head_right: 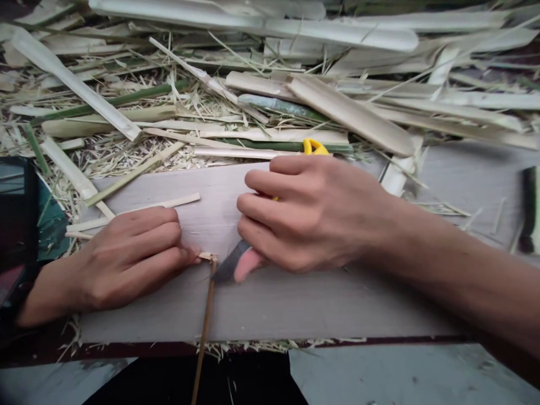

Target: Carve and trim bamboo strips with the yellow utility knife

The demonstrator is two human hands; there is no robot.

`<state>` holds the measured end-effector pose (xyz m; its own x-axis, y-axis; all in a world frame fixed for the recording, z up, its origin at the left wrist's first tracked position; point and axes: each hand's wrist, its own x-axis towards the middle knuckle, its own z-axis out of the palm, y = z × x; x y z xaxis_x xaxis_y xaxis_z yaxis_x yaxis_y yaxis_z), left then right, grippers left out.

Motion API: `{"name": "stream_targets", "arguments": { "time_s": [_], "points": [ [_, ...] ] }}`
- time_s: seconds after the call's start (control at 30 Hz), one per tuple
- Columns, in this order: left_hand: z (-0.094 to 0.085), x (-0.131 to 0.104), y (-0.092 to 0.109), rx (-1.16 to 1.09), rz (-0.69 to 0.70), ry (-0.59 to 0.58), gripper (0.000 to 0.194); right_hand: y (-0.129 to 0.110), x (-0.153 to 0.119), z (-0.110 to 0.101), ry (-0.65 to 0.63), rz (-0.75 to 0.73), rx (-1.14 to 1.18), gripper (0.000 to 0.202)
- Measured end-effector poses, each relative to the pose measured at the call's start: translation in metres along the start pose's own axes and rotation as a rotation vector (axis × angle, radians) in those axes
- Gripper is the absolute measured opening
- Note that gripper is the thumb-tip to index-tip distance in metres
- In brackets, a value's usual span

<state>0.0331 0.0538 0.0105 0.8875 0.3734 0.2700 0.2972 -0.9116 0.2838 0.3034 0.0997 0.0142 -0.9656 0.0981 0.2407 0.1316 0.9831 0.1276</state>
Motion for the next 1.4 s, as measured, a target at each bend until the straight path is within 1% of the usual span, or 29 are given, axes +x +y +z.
{"name": "stream_targets", "arguments": {
  "time_s": [0.07,0.1,0.23,0.33,0.4,0.5,0.57,0.63,0.73,0.8,0.9,1.1,1.4],
  "points": [
    [0.000,-0.001,-0.001,0.013,0.010,0.013,0.027,0.000,-0.004,0.000,0.000,-0.004,0.026,0.059],
    [0.000,-0.001,-0.001,0.019,0.015,0.017,0.028,0.001,-0.006,0.000,-0.005,-0.003,0.045,0.059],
    [-0.001,-0.003,-0.002,0.050,0.029,0.028,0.033,0.003,-0.012,0.001,-0.022,0.002,0.117,0.033],
    [0.000,-0.005,-0.001,0.092,0.021,0.033,0.034,0.004,-0.012,0.003,0.030,-0.037,0.087,0.017],
    [0.001,-0.007,0.000,0.124,0.003,0.036,0.031,0.006,-0.012,0.005,0.071,-0.066,0.046,0.013],
    [0.001,-0.008,0.000,0.152,-0.032,0.057,0.030,0.007,-0.016,0.006,0.139,-0.077,0.014,0.020],
    [0.001,-0.007,0.000,0.140,-0.034,0.072,0.029,0.006,-0.019,0.005,0.154,-0.062,0.003,0.027],
    [0.001,-0.005,0.000,0.103,-0.012,0.070,0.029,0.003,-0.018,0.004,0.126,-0.045,-0.011,0.034],
    [0.002,-0.002,-0.001,0.058,0.025,0.050,0.034,-0.002,-0.007,0.003,0.062,-0.050,-0.058,0.042],
    [0.003,-0.001,-0.002,0.052,0.030,0.046,0.036,-0.005,0.003,0.002,0.044,-0.055,-0.081,0.042],
    [0.004,0.000,-0.001,0.031,0.028,0.057,0.036,-0.005,0.011,0.005,0.049,-0.053,-0.068,0.040],
    [0.003,0.002,-0.003,-0.038,0.034,0.026,0.039,-0.003,0.011,0.010,0.048,-0.066,-0.015,0.036],
    [0.003,0.005,-0.004,-0.073,0.051,0.026,0.040,-0.006,0.013,0.012,0.039,-0.082,0.049,0.035]
  ]
}}
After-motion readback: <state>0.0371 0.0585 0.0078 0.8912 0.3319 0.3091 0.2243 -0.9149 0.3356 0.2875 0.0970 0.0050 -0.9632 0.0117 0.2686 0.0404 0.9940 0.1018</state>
